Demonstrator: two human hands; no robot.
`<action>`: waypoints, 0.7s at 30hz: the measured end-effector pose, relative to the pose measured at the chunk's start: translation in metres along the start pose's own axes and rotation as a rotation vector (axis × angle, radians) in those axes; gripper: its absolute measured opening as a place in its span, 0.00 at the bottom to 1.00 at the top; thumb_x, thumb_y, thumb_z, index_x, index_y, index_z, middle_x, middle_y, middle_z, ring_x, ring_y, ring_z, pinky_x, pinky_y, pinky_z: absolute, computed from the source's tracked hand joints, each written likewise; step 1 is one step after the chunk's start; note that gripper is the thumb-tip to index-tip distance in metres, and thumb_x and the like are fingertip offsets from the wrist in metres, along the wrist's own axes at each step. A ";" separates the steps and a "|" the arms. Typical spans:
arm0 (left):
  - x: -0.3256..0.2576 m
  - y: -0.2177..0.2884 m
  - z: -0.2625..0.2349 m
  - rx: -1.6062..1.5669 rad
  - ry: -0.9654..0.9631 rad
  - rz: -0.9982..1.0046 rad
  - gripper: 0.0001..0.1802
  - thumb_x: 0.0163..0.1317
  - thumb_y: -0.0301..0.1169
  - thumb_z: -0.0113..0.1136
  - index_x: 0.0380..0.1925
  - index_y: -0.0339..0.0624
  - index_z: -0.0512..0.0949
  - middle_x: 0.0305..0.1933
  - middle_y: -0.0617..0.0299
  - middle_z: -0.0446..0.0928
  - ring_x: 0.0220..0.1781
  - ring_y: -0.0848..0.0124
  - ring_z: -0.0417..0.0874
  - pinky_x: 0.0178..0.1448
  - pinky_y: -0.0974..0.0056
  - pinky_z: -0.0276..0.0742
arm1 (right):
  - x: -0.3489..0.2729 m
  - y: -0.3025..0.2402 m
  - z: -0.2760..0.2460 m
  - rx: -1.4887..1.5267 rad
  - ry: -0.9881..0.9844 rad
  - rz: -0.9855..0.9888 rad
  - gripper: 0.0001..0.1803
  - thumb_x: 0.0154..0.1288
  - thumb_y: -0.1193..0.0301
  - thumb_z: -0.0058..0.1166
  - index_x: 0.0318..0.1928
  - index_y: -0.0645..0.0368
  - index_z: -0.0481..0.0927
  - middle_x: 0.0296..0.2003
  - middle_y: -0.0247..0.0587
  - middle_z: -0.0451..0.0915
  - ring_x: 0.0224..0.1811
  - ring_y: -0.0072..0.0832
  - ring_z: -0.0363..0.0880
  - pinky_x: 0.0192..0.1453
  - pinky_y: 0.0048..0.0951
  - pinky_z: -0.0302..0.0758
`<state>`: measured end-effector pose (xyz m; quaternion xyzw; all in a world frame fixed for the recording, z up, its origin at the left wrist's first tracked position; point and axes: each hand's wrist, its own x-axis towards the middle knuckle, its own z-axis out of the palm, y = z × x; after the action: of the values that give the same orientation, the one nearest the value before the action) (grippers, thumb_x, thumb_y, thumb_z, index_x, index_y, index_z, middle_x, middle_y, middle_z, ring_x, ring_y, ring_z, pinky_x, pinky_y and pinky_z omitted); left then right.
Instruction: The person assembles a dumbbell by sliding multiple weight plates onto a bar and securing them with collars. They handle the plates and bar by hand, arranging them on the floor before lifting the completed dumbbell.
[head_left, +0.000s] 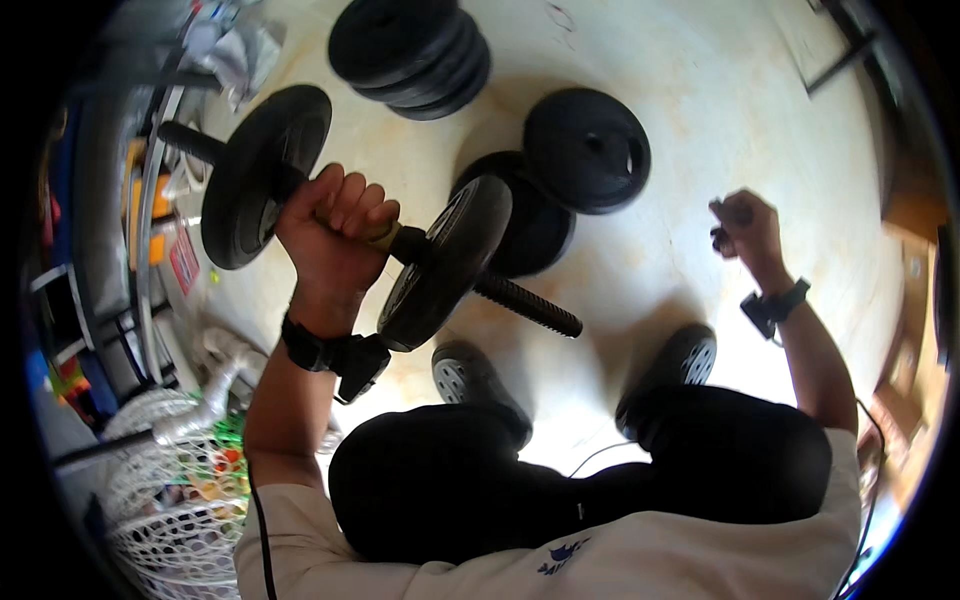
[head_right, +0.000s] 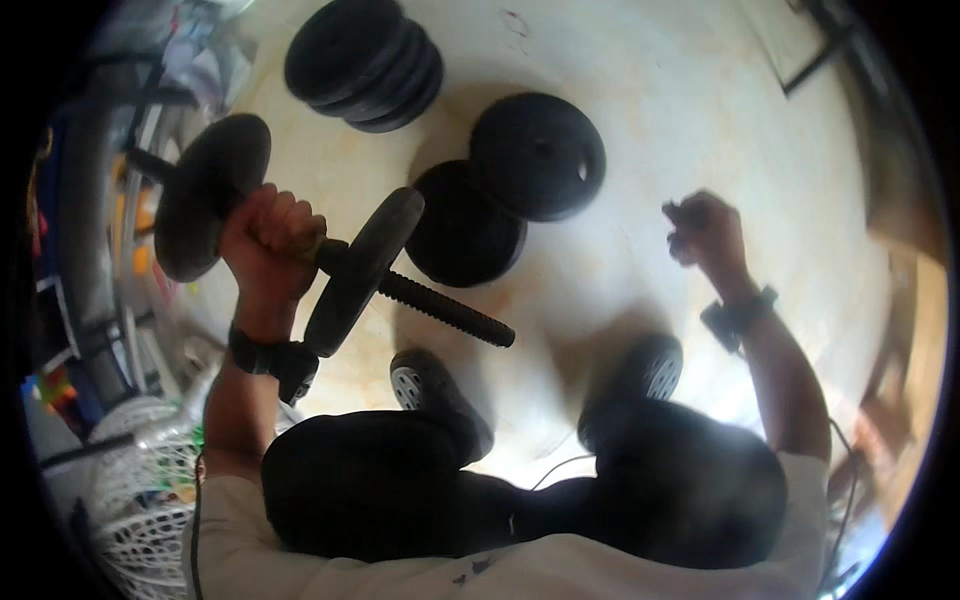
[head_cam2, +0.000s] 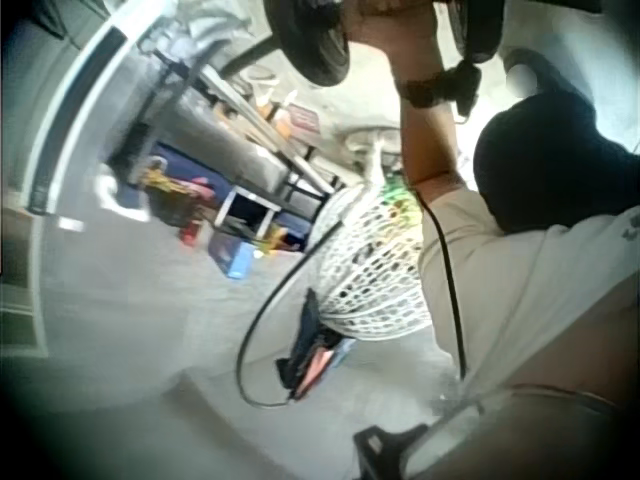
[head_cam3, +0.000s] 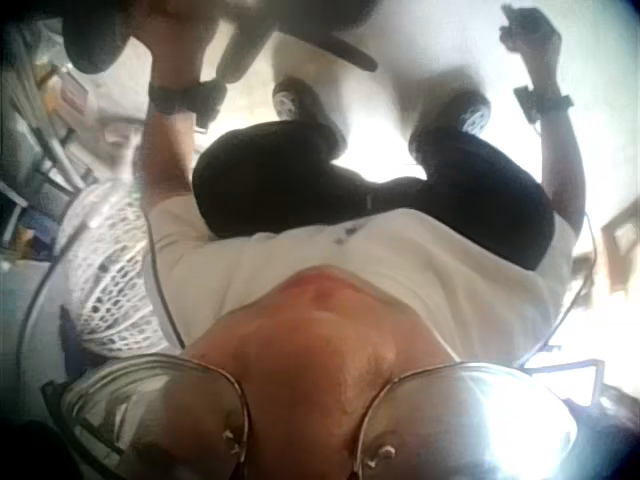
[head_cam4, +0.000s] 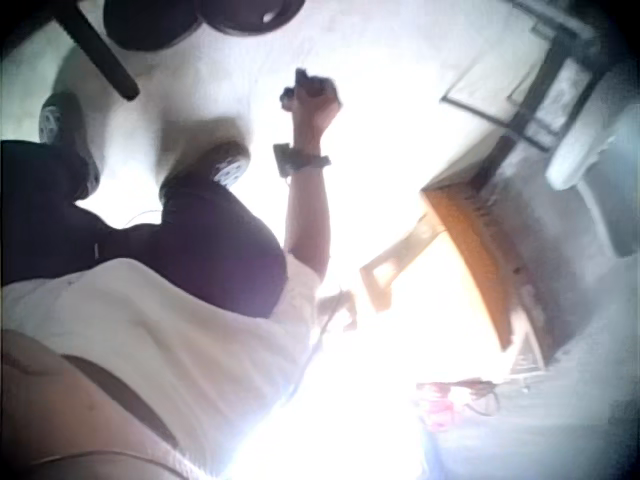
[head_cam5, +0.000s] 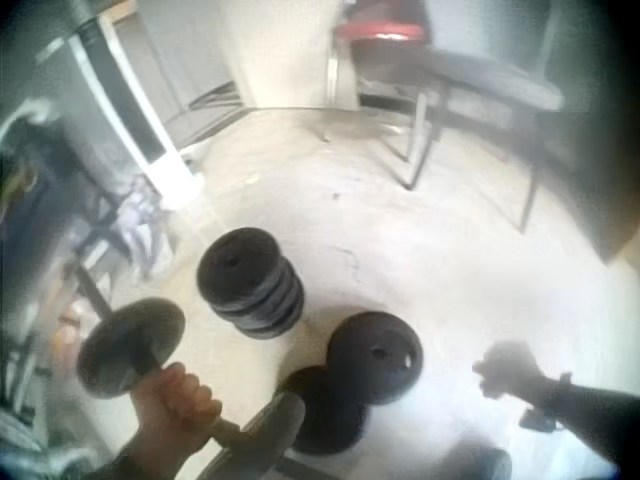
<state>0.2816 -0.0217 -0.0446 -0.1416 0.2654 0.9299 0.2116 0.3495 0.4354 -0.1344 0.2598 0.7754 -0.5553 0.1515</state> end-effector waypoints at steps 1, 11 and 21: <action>-0.011 0.001 -0.016 -0.059 0.032 0.066 0.17 0.60 0.31 0.49 0.15 0.52 0.57 0.14 0.71 0.52 0.18 0.76 0.56 0.34 0.67 0.59 | 0.002 -0.002 0.007 -0.025 -0.047 0.006 0.11 0.64 0.75 0.60 0.29 0.60 0.71 0.15 0.34 0.71 0.12 0.18 0.68 0.12 0.22 0.60; -0.024 -0.037 -0.171 -0.491 0.224 0.402 0.18 0.52 0.30 0.55 0.13 0.51 0.56 0.15 0.70 0.51 0.20 0.74 0.54 0.35 0.66 0.58 | 0.063 -0.135 0.085 -0.809 -0.347 -0.695 0.12 0.56 0.68 0.63 0.27 0.57 0.72 0.20 0.42 0.72 0.19 0.39 0.72 0.24 0.35 0.69; -0.017 -0.029 -0.183 -0.504 0.108 0.528 0.16 0.50 0.30 0.57 0.15 0.52 0.59 0.15 0.71 0.53 0.19 0.77 0.56 0.31 0.70 0.55 | 0.072 -0.228 0.239 -1.114 -0.297 -1.130 0.17 0.53 0.67 0.64 0.44 0.54 0.77 0.42 0.36 0.80 0.38 0.38 0.83 0.38 0.35 0.80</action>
<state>0.3378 -0.1060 -0.2008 -0.1648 0.0660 0.9798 -0.0915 0.1476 0.1707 -0.0746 -0.3619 0.9242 -0.1085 0.0565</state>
